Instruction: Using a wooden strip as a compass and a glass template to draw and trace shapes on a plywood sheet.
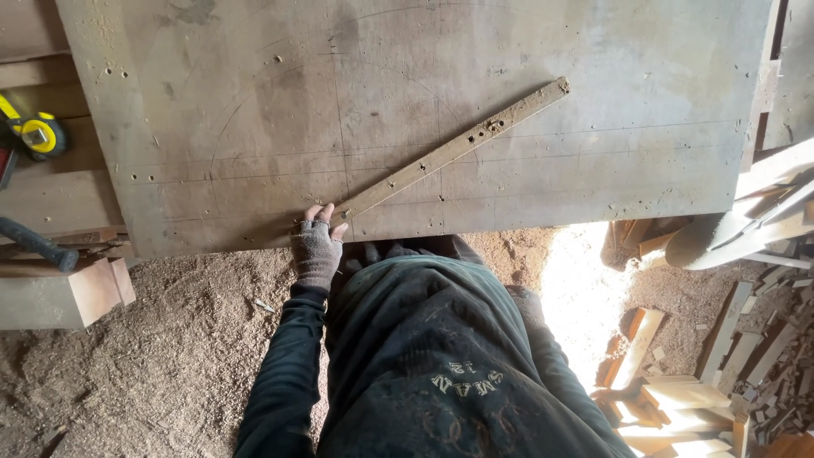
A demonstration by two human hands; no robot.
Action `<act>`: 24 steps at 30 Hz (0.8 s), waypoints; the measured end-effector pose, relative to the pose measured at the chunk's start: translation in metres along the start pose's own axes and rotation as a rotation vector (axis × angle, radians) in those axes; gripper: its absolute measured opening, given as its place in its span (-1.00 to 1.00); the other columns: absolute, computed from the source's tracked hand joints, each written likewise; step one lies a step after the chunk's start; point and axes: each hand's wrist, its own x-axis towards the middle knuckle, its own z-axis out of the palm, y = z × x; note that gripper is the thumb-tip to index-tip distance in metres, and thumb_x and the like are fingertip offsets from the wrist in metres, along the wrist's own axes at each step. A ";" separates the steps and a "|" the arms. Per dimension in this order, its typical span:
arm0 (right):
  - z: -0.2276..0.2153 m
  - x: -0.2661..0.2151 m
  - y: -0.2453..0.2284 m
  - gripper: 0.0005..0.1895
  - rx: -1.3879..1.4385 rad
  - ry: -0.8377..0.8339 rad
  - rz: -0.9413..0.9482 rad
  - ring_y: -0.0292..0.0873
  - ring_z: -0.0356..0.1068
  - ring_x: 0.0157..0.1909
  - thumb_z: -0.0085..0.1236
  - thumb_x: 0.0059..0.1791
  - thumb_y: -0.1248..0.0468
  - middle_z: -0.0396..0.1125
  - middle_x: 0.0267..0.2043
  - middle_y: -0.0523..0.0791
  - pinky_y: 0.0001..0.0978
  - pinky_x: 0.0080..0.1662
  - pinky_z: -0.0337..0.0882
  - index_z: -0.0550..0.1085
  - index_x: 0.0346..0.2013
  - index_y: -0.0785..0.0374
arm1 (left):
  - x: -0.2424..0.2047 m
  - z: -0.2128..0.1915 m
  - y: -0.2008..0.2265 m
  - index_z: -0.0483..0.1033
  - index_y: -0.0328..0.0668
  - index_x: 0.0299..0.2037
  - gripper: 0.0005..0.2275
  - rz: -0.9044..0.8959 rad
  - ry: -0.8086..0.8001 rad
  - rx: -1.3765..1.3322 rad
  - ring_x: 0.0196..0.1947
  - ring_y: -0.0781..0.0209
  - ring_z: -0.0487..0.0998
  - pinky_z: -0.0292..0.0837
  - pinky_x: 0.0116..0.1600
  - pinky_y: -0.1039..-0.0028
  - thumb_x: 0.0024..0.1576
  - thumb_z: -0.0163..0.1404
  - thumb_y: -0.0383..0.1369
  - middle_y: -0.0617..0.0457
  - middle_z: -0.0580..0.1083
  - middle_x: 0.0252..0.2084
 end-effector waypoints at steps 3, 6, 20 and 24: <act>0.006 -0.009 -0.011 -0.56 -0.042 0.036 0.020 0.21 0.36 0.26 0.15 0.06 0.12 0.46 0.08 0.18 -0.03 0.22 0.34 0.53 0.18 0.27 | 0.000 0.001 -0.002 0.54 0.11 0.18 -0.55 0.006 -0.002 0.020 0.05 -0.07 0.54 0.41 0.05 0.08 0.09 0.17 -0.03 0.07 0.45 0.14; 0.005 0.009 0.011 -0.56 -0.043 0.057 0.017 0.22 0.36 0.25 0.15 0.07 0.12 0.46 0.08 0.20 -0.02 0.22 0.35 0.53 0.17 0.28 | 0.001 -0.002 0.000 0.52 0.12 0.19 -0.53 0.012 -0.010 0.051 0.06 -0.05 0.54 0.41 0.06 0.09 0.09 0.16 -0.01 0.08 0.44 0.16; 0.007 0.000 0.022 -0.58 -0.011 0.092 0.044 0.17 0.40 0.22 0.17 0.05 0.12 0.49 0.02 0.19 -0.05 0.17 0.37 0.55 0.14 0.26 | 0.022 0.001 0.030 0.54 0.09 0.16 -0.48 0.028 -0.021 0.145 -0.17 -0.15 0.60 0.51 -0.17 0.09 0.04 0.15 0.08 0.02 0.48 0.04; 0.002 0.012 0.026 -0.58 -0.107 0.073 0.046 0.19 0.39 0.24 0.10 0.08 0.10 0.49 0.03 0.17 -0.02 0.19 0.37 0.55 0.15 0.26 | 0.021 -0.007 0.040 0.58 0.08 0.07 -0.53 0.025 0.024 0.210 -0.27 -0.07 0.61 0.51 -0.24 0.16 0.06 0.13 0.11 0.04 0.51 -0.12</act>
